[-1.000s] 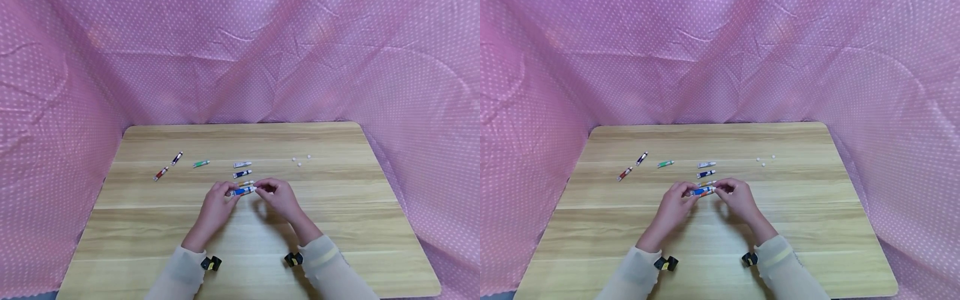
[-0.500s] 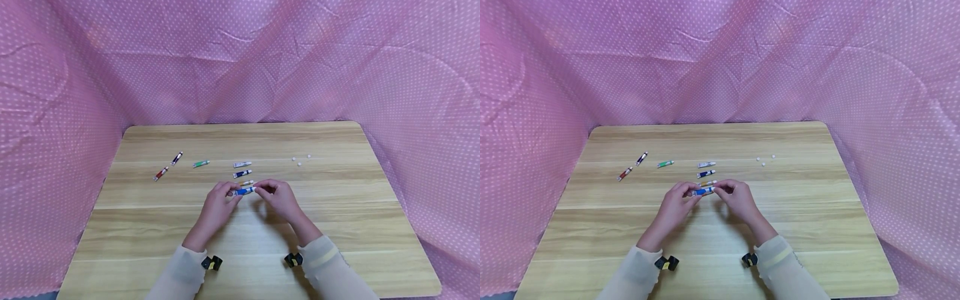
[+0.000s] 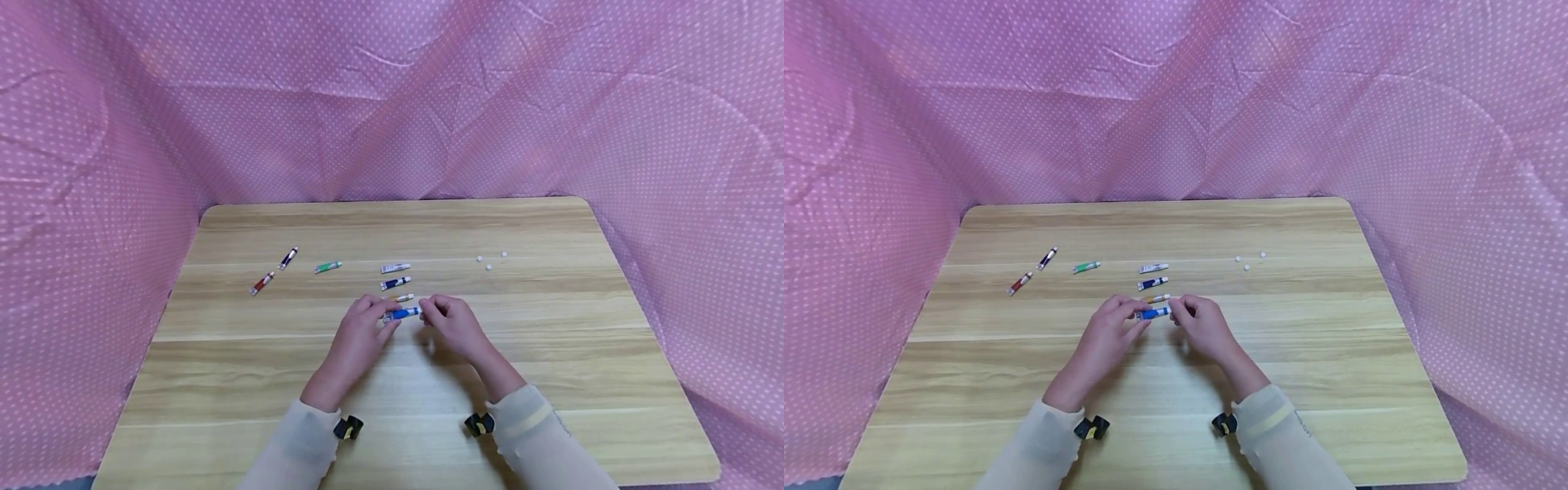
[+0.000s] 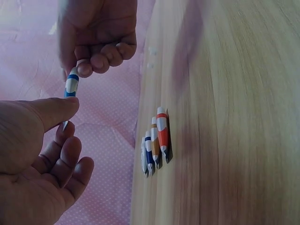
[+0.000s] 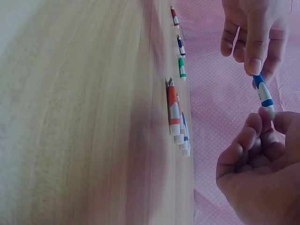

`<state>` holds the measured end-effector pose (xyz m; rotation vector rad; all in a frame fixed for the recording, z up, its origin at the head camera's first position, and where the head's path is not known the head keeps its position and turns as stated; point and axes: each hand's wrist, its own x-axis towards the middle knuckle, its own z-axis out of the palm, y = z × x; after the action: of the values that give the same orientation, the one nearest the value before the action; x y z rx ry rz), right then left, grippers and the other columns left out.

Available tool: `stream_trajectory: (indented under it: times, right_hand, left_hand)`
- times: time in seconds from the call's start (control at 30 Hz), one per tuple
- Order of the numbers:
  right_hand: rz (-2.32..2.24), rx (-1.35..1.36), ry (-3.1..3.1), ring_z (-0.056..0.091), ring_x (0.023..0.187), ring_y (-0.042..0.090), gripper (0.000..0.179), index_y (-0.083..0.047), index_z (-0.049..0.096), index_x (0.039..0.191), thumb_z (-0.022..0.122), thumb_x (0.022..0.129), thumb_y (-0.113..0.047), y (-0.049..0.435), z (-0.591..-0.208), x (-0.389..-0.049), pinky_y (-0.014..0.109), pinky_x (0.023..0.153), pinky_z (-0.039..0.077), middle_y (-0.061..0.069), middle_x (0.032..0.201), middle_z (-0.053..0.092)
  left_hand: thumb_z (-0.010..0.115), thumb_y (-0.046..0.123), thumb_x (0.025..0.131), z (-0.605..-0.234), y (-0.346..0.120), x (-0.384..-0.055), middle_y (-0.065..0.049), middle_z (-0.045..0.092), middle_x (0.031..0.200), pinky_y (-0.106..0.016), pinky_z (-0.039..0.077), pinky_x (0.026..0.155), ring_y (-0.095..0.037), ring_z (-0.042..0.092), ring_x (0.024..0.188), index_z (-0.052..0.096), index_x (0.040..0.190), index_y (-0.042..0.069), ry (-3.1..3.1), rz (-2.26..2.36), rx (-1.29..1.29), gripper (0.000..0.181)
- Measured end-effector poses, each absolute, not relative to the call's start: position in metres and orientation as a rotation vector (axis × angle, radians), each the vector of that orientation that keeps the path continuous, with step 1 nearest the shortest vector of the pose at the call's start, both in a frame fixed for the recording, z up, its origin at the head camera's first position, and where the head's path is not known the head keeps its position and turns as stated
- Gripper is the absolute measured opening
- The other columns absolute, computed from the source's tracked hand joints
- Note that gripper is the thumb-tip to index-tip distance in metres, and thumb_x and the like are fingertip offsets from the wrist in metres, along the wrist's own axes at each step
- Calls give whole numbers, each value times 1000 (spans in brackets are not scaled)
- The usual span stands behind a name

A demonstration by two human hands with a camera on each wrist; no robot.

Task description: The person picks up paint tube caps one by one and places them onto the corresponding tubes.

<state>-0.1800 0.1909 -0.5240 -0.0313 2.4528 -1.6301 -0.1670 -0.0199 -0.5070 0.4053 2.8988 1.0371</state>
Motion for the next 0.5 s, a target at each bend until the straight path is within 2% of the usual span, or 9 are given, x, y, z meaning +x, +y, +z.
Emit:
stream_trajectory:
  times: [0.07, 0.13, 0.23, 0.3, 0.43, 0.5]
  right_hand:
    - [-1619, -18, 2448, 52, 71, 15, 43, 2, 71, 89, 57, 114, -30, 191, -525, -180, 24, 65, 44, 9, 78, 65]
    - [-1612, -2, 2429, 47, 68, 15, 51, 4, 69, 88, 52, 116, -34, 192, -525, -179, 24, 61, 38, 6, 74, 59]
    - [-1606, 10, 2408, 52, 74, 18, 56, 5, 69, 96, 43, 118, -39, 195, -525, -178, 26, 68, 43, 5, 80, 60]
    - [-1622, 10, 2402, 60, 85, 22, 50, 2, 70, 106, 41, 119, -36, 197, -525, -177, 29, 79, 51, 8, 90, 66]
    - [-1660, -70, 2415, 66, 102, 28, 22, -6, 67, 129, 56, 113, -18, 205, -524, -178, 34, 91, 55, 18, 110, 71]
    - [-1665, -140, 2444, 67, 101, 26, 26, -8, 67, 133, 65, 107, -8, 207, -524, -178, 33, 92, 56, 18, 112, 73]
  left_hand:
    - [76, 25, 103, -507, -19, -166, 1, 68, 122, -38, 62, 97, -16, 63, 109, 77, 129, 23, 2886, 1047, 407, 26]
    - [76, 25, 103, -507, -18, -166, 2, 68, 122, -38, 62, 97, -16, 63, 108, 77, 129, 23, 2884, 1045, 411, 26]
    - [76, 26, 104, -507, -18, -165, 1, 68, 122, -38, 62, 97, -16, 63, 108, 77, 129, 23, 2889, 1053, 421, 25]
    - [75, 26, 104, -507, -18, -164, 2, 68, 122, -38, 62, 96, -16, 64, 108, 77, 129, 23, 2897, 1052, 420, 25]
    - [75, 25, 104, -507, -20, -164, 1, 68, 124, -38, 62, 97, -17, 64, 110, 77, 129, 23, 2904, 1054, 406, 25]
    - [75, 25, 104, -507, -20, -163, 1, 68, 124, -38, 61, 97, -17, 64, 111, 77, 129, 23, 2913, 1052, 408, 25]
